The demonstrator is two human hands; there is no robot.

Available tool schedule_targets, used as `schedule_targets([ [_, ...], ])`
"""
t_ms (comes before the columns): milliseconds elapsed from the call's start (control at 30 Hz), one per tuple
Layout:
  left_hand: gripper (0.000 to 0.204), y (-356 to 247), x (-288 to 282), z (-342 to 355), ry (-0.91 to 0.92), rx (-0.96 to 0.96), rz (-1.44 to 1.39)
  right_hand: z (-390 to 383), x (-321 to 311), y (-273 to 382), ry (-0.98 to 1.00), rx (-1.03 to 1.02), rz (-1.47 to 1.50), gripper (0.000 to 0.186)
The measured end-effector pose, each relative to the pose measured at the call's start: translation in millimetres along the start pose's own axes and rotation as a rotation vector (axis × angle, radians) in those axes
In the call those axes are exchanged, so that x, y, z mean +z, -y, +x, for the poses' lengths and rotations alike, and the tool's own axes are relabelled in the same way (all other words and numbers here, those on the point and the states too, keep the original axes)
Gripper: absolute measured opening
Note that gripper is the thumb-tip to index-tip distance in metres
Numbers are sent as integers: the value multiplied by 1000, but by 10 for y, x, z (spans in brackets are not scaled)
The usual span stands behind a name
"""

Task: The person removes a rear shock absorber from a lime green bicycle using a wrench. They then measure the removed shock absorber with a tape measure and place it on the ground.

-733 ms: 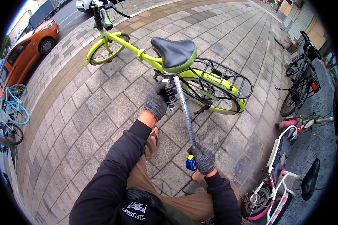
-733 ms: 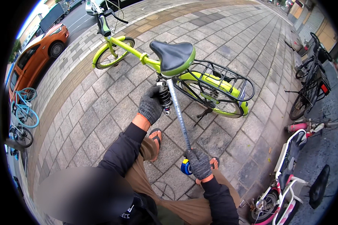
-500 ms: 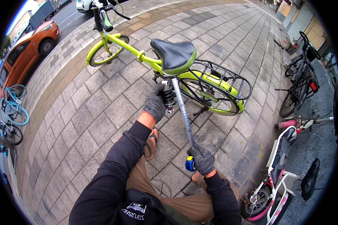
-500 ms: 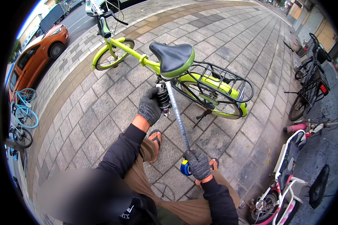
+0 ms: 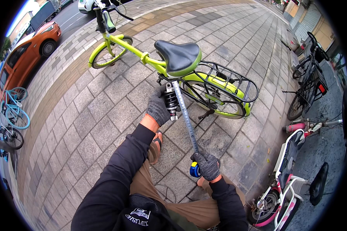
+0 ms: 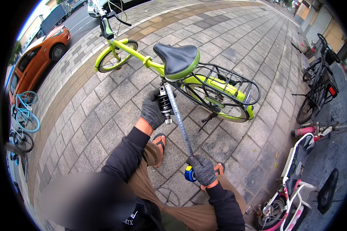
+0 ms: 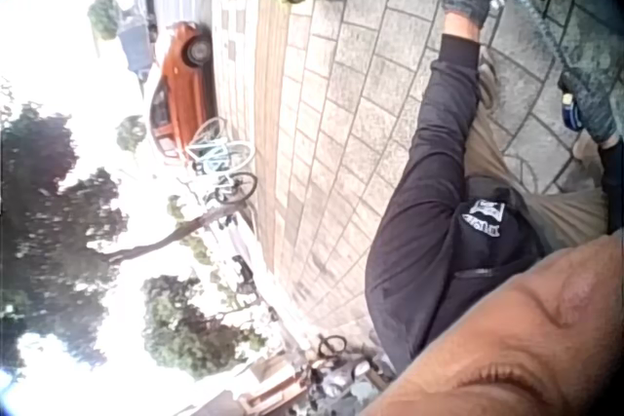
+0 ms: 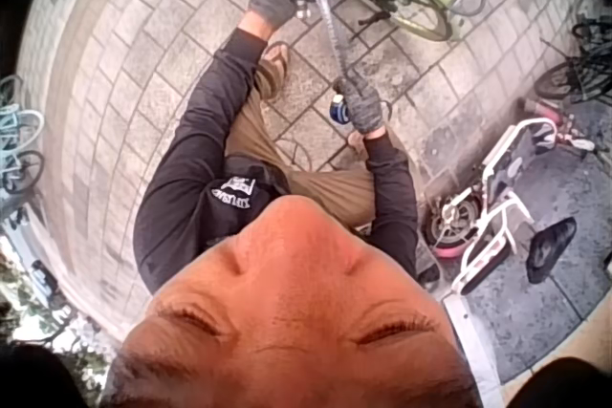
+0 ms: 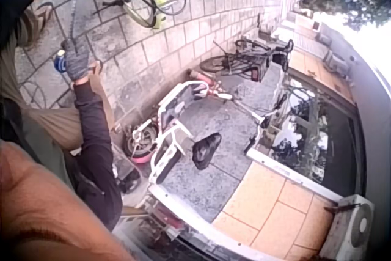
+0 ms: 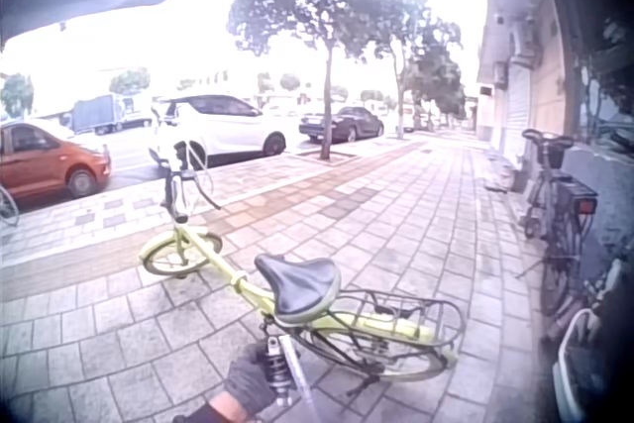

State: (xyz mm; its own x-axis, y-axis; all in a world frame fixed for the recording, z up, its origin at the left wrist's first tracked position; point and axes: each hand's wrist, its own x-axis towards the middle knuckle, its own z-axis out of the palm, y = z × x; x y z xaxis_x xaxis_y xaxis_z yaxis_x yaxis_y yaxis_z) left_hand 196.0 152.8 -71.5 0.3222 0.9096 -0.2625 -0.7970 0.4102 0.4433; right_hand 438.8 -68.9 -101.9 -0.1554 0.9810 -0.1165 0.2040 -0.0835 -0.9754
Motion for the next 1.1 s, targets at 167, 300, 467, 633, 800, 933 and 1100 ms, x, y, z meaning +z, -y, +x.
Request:
schedule_targets([
  [167, 42, -10, 9, 18, 44, 3, -24, 8, -56, -147, 72, -232, -245, 22],
  [300, 43, -3, -22, 36, 23, 30, 3, 6, -14, -42, 71, -76, -121, 23],
  [467, 45, 6, -25, 50, 51, 6, -56, 11, 0, -254, 54, -334, -356, 20],
  [633, 47, -7, -4, 15, 83, 5, -61, -4, 63, -147, 38, -57, -35, 18],
  [800, 54, 2, 1, 33, 90, 27, -15, -11, 62, -313, 52, -99, -98, 21],
  [933, 45, -6, 20, 6, 84, 41, 5, -6, 85, -197, 27, 13, -20, 22],
  [1100, 26, 45, 100, -65, 64, 178, 228, -2, 94, -264, -2, -51, -49, 24],
])
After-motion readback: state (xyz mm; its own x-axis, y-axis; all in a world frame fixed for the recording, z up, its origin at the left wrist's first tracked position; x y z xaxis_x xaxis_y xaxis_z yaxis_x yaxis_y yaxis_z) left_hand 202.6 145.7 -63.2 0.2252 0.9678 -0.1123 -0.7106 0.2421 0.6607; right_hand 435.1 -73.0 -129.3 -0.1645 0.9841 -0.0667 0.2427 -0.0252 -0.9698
